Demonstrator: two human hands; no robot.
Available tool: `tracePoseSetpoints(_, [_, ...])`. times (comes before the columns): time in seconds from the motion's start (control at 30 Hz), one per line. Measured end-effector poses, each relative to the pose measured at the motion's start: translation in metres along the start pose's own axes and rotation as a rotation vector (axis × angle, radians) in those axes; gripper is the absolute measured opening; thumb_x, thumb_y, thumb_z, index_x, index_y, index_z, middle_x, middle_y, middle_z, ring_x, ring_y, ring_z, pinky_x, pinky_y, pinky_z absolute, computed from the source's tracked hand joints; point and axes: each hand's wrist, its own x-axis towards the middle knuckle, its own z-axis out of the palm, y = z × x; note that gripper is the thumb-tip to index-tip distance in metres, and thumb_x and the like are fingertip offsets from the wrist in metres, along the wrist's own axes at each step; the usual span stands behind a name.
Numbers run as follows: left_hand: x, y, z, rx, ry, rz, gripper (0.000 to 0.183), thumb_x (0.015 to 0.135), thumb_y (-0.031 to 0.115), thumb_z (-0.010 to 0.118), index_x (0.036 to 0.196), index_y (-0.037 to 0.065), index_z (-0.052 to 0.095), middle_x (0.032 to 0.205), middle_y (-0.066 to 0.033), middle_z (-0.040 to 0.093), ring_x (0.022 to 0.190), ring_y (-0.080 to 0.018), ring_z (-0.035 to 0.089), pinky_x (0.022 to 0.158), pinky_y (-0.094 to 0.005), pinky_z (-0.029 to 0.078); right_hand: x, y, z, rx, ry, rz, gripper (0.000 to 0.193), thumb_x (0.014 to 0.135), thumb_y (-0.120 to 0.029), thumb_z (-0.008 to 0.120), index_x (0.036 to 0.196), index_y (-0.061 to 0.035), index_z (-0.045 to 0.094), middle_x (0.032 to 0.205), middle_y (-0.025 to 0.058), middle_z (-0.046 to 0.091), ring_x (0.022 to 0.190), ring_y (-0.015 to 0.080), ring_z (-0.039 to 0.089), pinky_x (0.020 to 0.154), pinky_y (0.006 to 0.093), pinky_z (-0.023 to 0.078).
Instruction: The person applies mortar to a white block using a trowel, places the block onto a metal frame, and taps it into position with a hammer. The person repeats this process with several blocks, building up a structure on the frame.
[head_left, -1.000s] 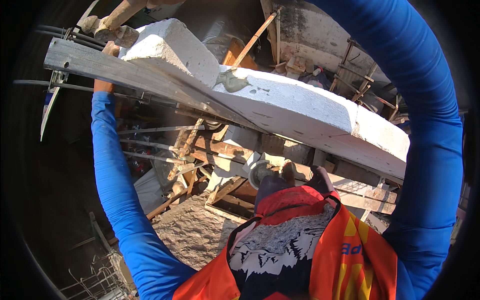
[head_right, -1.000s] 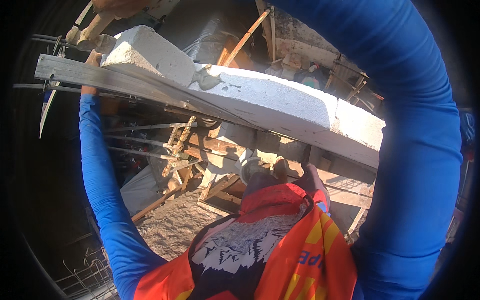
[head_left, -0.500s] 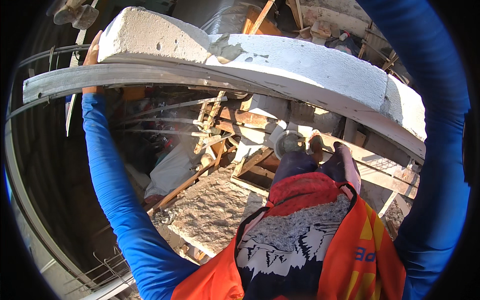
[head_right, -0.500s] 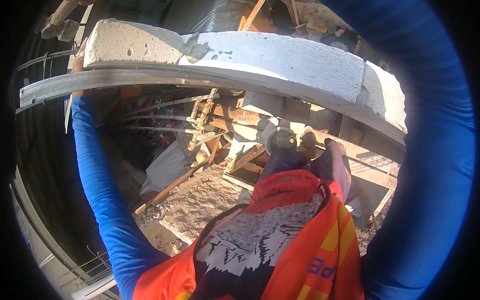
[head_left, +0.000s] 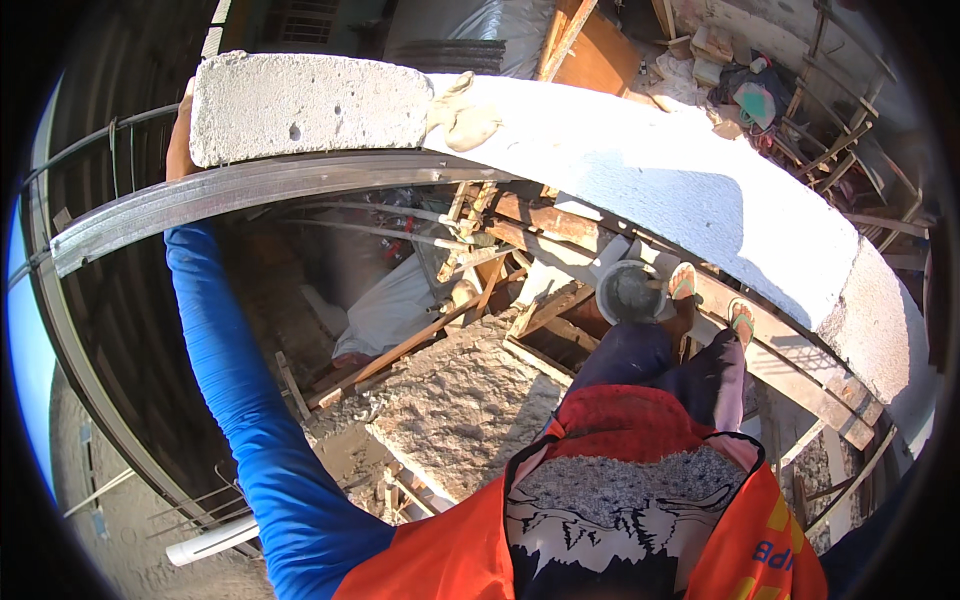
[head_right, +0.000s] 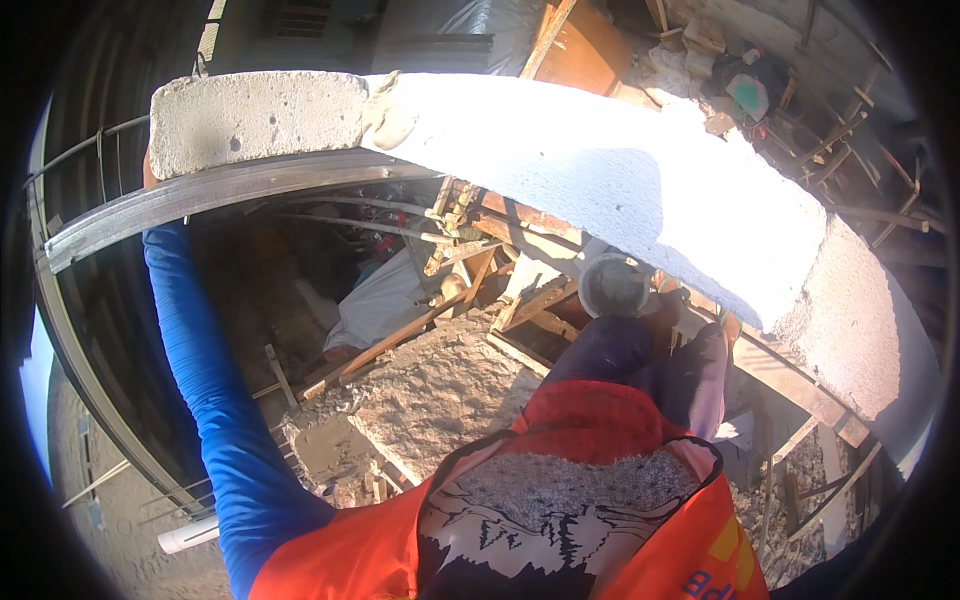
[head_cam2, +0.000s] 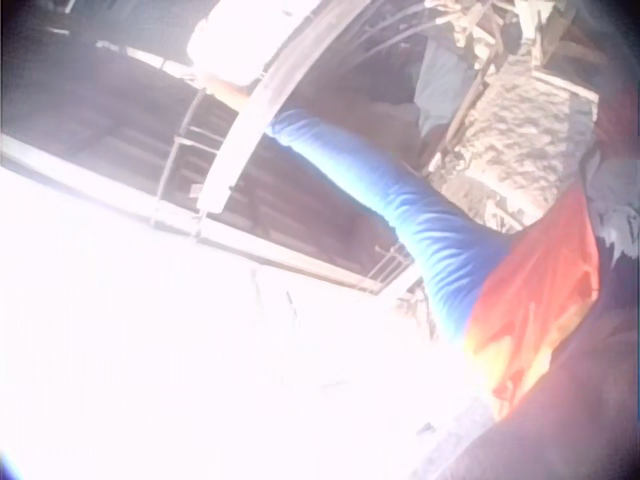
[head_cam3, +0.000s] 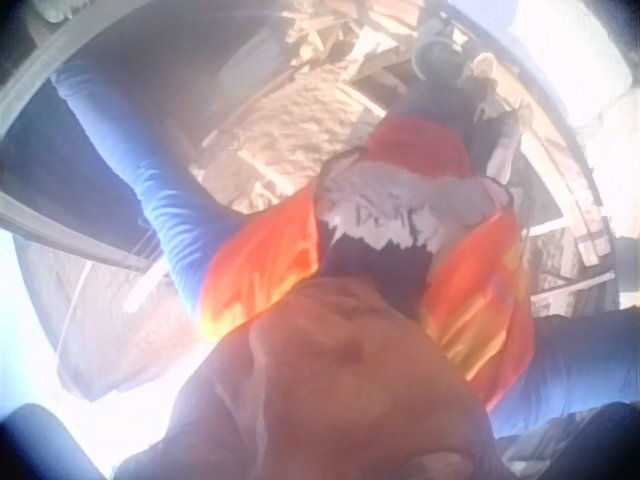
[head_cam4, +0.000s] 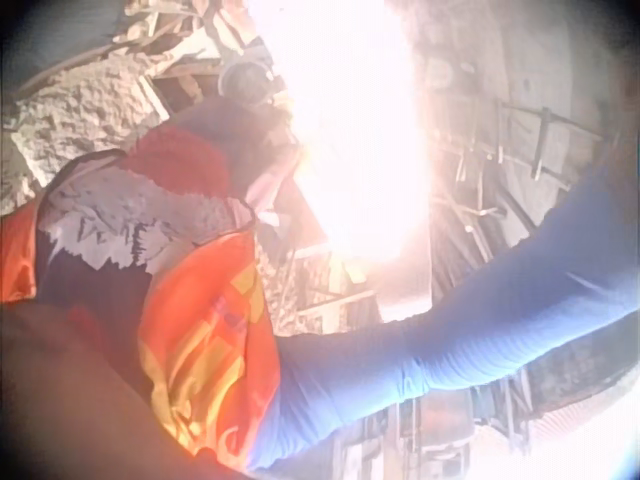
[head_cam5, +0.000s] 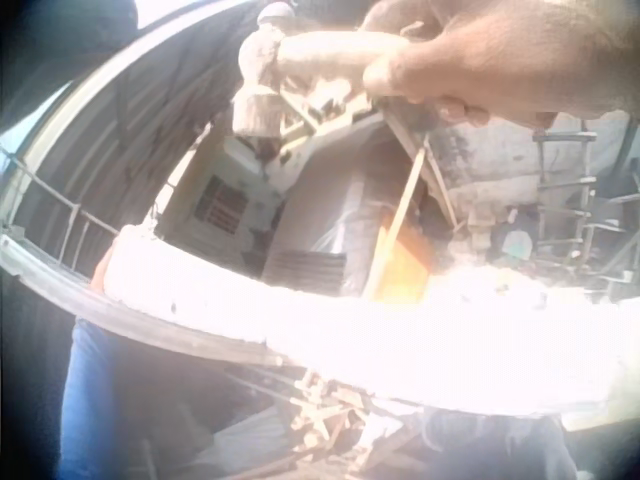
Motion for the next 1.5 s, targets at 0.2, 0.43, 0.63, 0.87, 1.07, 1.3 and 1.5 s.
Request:
tracePoseSetpoints(0.2, [0.003, 0.038, 0.048, -0.126, 0.053, -0.072, 0.065, 0.108, 0.051, 0.044, 0.152, 0.004, 0.047, 0.151, -0.0168, 0.051, 0.142, -0.0267, 0.049, 0.120, -0.0400, 0.037, 0.024, -0.005, -0.001, 0.007, 0.047, 0.020, 0.062, 0.099, -0.042, 0.064, 0.144, -0.0026, 0.047, 0.130, 0.0284, 0.057, 0.120, 0.0406, 0.062, 0.101, 0.0489, 0.054])
tracePoseSetpoints(0.43, [-0.003, 0.072, 0.080, -0.156, 0.193, -0.168, 0.072, 0.105, 0.059, 0.046, 0.152, 0.004, 0.046, 0.146, -0.0144, 0.051, 0.135, -0.0254, 0.053, 0.115, -0.0401, 0.043, 0.055, 0.002, -0.004, 0.018, 0.047, 0.108, 0.070, 0.100, -0.046, 0.063, 0.150, -0.0024, 0.042, 0.136, 0.0297, 0.054, 0.125, 0.0414, 0.060, 0.104, 0.0494, 0.053])
tracePoseSetpoints(0.63, [-0.001, 0.084, 0.094, -0.300, 0.197, -0.217, 0.080, 0.099, 0.063, 0.054, 0.151, 0.003, 0.042, 0.136, -0.0205, 0.055, 0.125, -0.0285, 0.062, 0.104, -0.0430, 0.056, 0.050, 0.013, -0.015, -0.124, -0.099, 0.160, 0.068, 0.101, -0.040, 0.064, 0.152, -0.0019, 0.039, 0.140, 0.0253, 0.051, 0.133, 0.0389, 0.054, 0.114, 0.0501, 0.044])
tracePoseSetpoints(0.87, [-0.001, 0.056, 0.074, -0.530, 0.134, -0.190, 0.070, 0.103, 0.050, 0.055, 0.151, 0.002, 0.041, 0.135, -0.0136, 0.057, 0.122, -0.0268, 0.063, 0.104, -0.0421, 0.057, 0.018, 0.062, -0.008, -0.062, 0.064, 0.073, 0.062, 0.102, -0.037, 0.061, 0.149, -0.0024, 0.041, 0.143, 0.0235, 0.049, 0.136, 0.0367, 0.052, 0.119, 0.0509, 0.037])
tracePoseSetpoints(1.07, [0.005, 0.071, 0.096, -0.487, 0.220, -0.172, 0.069, 0.103, 0.051, 0.054, 0.152, 0.004, 0.040, 0.133, -0.0119, 0.058, 0.120, -0.0242, 0.064, 0.103, -0.0416, 0.058, 0.028, 0.063, -0.007, -0.009, 0.041, 0.174, 0.064, 0.101, -0.037, 0.064, 0.149, -0.0024, 0.042, 0.145, 0.0236, 0.048, 0.137, 0.0366, 0.051, 0.119, 0.0504, 0.038])
tracePoseSetpoints(1.3, [0.010, 0.064, 0.083, -0.434, 0.195, -0.215, 0.070, 0.100, 0.054, 0.059, 0.147, 0.003, 0.047, 0.127, -0.0101, 0.061, 0.119, -0.0240, 0.065, 0.102, -0.0428, 0.058, 0.034, 0.042, -0.003, 0.056, -0.016, 0.275, 0.066, 0.099, -0.037, 0.066, 0.150, -0.0023, 0.042, 0.147, 0.0236, 0.048, 0.138, 0.0364, 0.050, 0.118, 0.0498, 0.040])
tracePoseSetpoints(1.5, [-0.005, 0.069, 0.089, -0.359, 0.305, -0.206, 0.049, 0.109, 0.042, 0.048, 0.139, 0.004, 0.057, 0.121, -0.0081, 0.064, 0.112, -0.0120, 0.066, 0.098, -0.0296, 0.059, 0.062, 0.009, 0.010, 0.102, -0.121, 0.200, 0.061, 0.097, -0.024, 0.068, 0.148, 0.0006, 0.045, 0.142, 0.0235, 0.052, 0.135, 0.0349, 0.052, 0.116, 0.0479, 0.041])
